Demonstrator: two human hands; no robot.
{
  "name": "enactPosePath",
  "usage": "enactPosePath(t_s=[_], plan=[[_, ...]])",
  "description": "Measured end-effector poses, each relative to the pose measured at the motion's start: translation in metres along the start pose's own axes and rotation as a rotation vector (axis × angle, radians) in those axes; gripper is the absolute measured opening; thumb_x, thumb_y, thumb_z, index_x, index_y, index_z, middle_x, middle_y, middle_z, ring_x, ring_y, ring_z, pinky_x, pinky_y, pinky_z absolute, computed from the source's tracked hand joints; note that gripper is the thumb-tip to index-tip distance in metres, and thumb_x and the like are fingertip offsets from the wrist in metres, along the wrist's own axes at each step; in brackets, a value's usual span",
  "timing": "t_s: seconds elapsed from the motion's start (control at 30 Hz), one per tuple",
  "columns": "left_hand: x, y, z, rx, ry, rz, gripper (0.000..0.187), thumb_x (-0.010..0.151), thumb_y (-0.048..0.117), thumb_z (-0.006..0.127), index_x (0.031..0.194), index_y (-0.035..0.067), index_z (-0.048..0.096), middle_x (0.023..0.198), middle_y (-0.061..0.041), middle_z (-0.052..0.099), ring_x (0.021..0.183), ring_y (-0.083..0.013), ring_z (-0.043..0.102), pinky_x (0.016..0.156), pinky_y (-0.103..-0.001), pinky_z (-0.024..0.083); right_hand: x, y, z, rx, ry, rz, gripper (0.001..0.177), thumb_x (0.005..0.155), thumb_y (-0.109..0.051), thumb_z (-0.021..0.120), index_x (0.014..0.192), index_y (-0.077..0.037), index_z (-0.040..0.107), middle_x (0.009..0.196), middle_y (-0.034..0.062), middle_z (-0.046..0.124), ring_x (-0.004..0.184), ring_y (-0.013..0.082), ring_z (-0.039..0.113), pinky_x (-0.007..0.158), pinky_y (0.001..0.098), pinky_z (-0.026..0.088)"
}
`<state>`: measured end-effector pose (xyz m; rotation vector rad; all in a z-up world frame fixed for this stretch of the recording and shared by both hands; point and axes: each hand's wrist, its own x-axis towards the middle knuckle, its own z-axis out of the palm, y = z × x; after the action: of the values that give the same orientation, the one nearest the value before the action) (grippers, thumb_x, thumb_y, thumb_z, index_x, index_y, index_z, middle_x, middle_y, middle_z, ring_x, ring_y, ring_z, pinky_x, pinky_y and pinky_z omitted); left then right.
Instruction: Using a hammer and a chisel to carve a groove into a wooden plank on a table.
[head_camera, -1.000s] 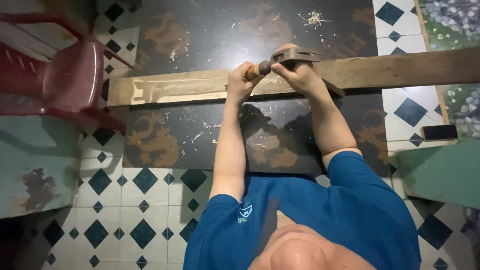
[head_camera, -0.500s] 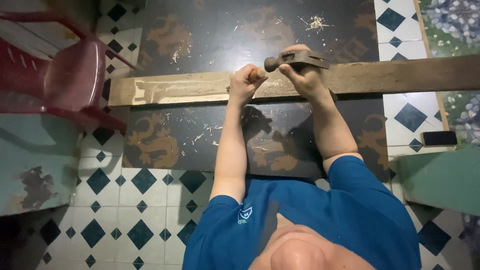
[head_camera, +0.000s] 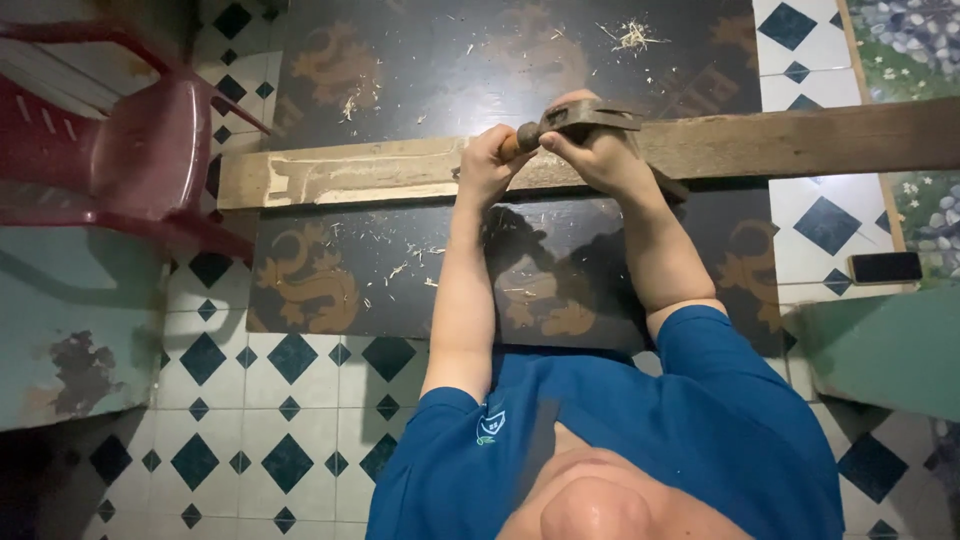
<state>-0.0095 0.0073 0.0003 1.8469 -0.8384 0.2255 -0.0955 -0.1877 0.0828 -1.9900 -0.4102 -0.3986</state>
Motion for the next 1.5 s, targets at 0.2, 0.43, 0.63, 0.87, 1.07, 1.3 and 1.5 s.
enactPosePath(t_s=[0.2,0.43,0.63,0.87,1.07,1.3,1.5], plan=[[-0.003,-0.014,-0.001,-0.05,0.021,-0.002,0.029,0.09,0.033,0.079,0.085,0.012,0.06,0.072,0.002,0.048,0.067,-0.0153,0.042,0.06,-0.03,0.032,-0.004,0.006,0.0,0.089,0.127,-0.116,0.046,0.102,-0.042,0.068,0.12,-0.001,0.055,0.113,0.0152,0.058,0.095,0.0251,0.058,0.085,0.0349,0.052],[0.0,-0.006,-0.003,-0.066,0.032,-0.043,0.026,0.09,0.025,0.079,0.082,0.013,0.058,0.069,0.004,0.044,0.065,-0.013,0.039,0.059,-0.028,0.031,0.0,0.008,-0.001,-0.046,-0.026,0.032,0.046,0.102,-0.043,0.066,0.122,-0.003,0.055,0.118,0.0136,0.058,0.106,0.0279,0.06,0.097,0.0372,0.047],[0.001,-0.008,-0.001,-0.042,0.014,-0.031,0.026,0.089,0.019,0.079,0.08,0.013,0.056,0.069,0.003,0.044,0.065,-0.0134,0.039,0.06,-0.027,0.031,0.001,-0.001,-0.005,-0.015,-0.051,0.076,0.051,0.101,-0.048,0.064,0.119,-0.002,0.055,0.114,0.0137,0.058,0.1,0.0261,0.06,0.089,0.0363,0.049],[-0.002,-0.021,-0.011,-0.152,0.053,-0.045,0.028,0.09,0.03,0.08,0.086,0.013,0.059,0.067,0.005,0.043,0.062,-0.011,0.037,0.058,-0.026,0.033,-0.005,-0.004,-0.001,-0.008,0.156,-0.117,0.041,0.103,-0.033,0.071,0.12,0.001,0.057,0.115,0.0166,0.06,0.101,0.0273,0.061,0.092,0.0356,0.051],[-0.009,-0.043,-0.009,-0.23,0.205,-0.092,0.026,0.086,0.022,0.082,0.08,0.015,0.058,0.063,0.003,0.036,0.06,-0.0104,0.038,0.058,-0.025,0.036,0.004,0.007,0.021,-0.208,0.106,-0.036,0.042,0.096,-0.049,0.076,0.116,-0.013,0.068,0.102,0.0096,0.075,0.09,0.0311,0.072,0.078,0.0391,0.054],[-0.003,-0.021,-0.005,-0.184,0.233,-0.062,0.023,0.076,0.012,0.088,0.08,0.014,0.066,0.054,0.0,0.033,0.053,-0.0117,0.044,0.057,-0.026,0.041,-0.01,0.009,0.006,-0.194,0.147,-0.011,0.042,0.095,-0.051,0.078,0.119,-0.018,0.068,0.106,0.0106,0.072,0.097,0.0368,0.069,0.084,0.0421,0.051],[-0.005,-0.032,0.001,-0.114,0.207,-0.075,0.024,0.076,0.014,0.088,0.079,0.014,0.064,0.057,-0.005,0.039,0.056,-0.0183,0.049,0.06,-0.033,0.044,-0.006,0.005,0.008,-0.272,0.168,-0.042,0.043,0.096,-0.053,0.077,0.119,-0.017,0.068,0.101,0.0108,0.072,0.09,0.0378,0.068,0.082,0.0463,0.052]])
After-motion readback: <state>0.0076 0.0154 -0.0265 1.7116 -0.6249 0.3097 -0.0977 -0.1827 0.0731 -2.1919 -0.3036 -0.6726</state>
